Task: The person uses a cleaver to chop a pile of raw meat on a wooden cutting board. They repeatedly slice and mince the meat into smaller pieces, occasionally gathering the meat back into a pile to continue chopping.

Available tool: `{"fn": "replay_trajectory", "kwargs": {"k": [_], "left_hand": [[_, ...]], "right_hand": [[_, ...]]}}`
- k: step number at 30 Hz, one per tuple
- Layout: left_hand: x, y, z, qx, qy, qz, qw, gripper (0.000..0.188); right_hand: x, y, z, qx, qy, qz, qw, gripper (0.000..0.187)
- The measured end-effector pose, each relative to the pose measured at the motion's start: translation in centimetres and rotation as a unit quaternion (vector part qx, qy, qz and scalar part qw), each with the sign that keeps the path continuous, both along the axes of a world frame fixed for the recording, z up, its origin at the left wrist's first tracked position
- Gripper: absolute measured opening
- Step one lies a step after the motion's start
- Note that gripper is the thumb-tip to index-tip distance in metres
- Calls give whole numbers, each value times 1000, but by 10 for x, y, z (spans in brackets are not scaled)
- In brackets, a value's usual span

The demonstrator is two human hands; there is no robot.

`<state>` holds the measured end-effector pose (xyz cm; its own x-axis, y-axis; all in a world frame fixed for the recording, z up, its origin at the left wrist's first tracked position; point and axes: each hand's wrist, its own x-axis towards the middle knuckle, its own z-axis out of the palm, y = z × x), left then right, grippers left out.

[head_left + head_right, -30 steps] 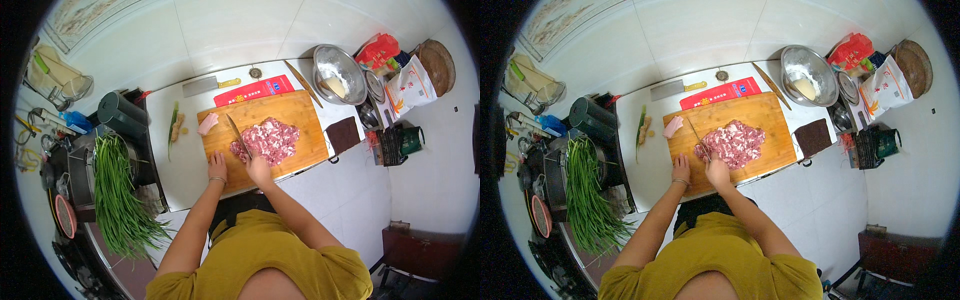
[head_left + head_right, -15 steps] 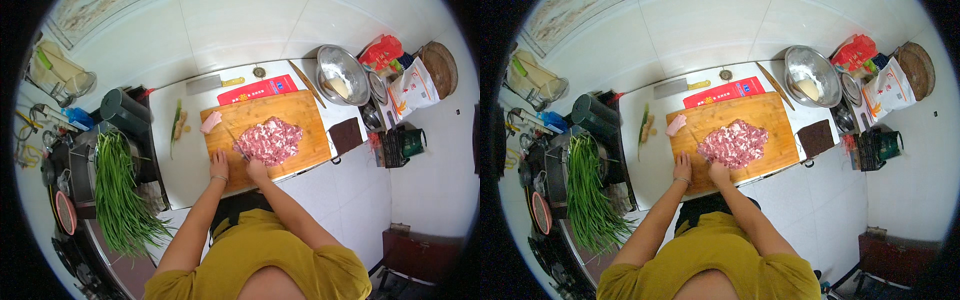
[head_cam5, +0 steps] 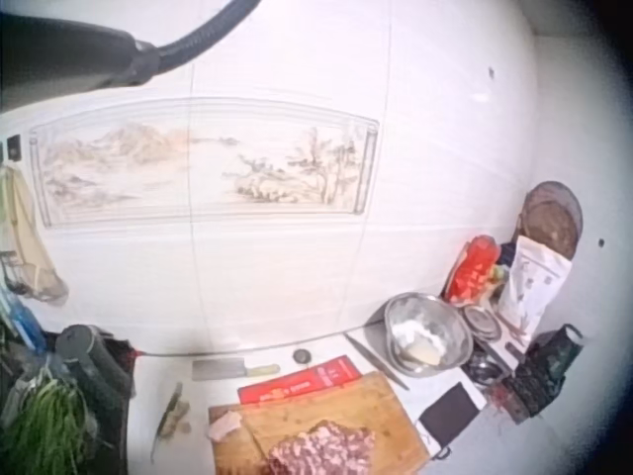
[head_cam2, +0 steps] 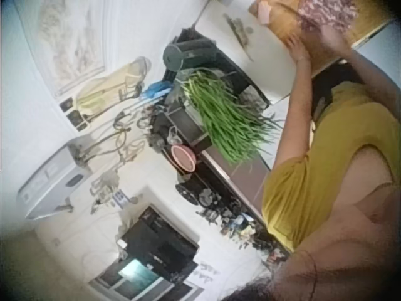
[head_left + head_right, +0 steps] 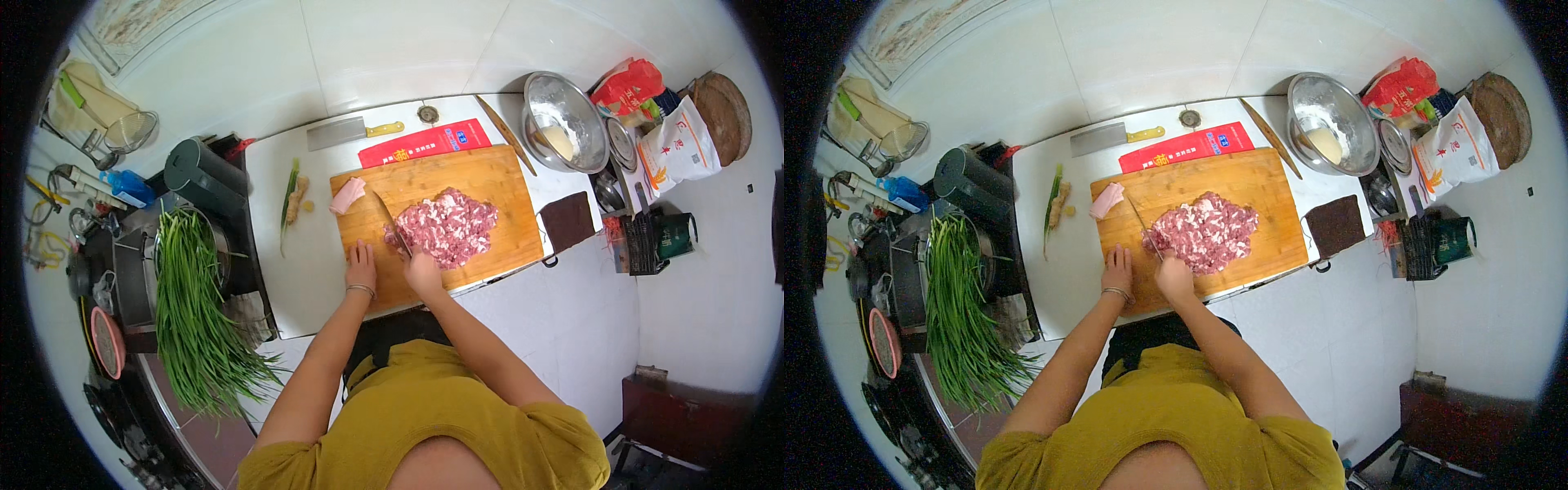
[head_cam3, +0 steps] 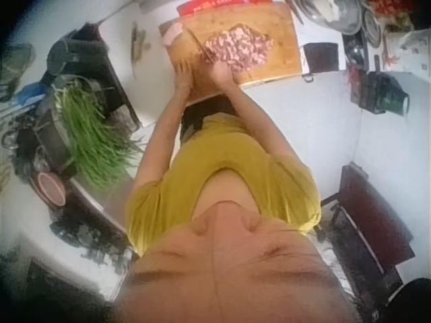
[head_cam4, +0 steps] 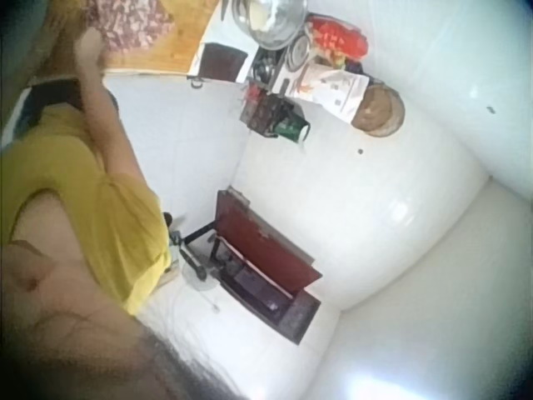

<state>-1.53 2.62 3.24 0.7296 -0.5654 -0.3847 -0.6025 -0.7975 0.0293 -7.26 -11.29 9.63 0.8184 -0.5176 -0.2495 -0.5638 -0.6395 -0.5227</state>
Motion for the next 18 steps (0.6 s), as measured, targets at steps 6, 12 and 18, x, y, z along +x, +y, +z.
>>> {"fn": "replay_trajectory", "kwargs": {"k": [6, 12, 18], "left_hand": [[4, -2, -15, -3, -12, 4, 1000, 56], [3, -1, -10, -4, -20, 11, 1000, 55], [6, 1, -19, 13, -33, -9, 999, 53]], "right_hand": [[-6, 9, -37, 0, 16, 16, 1000, 18], [9, 10, 41, 29, -4, 5, 1000, 20], [4, 2, -52, 4, 40, 16, 999, 20]]}}
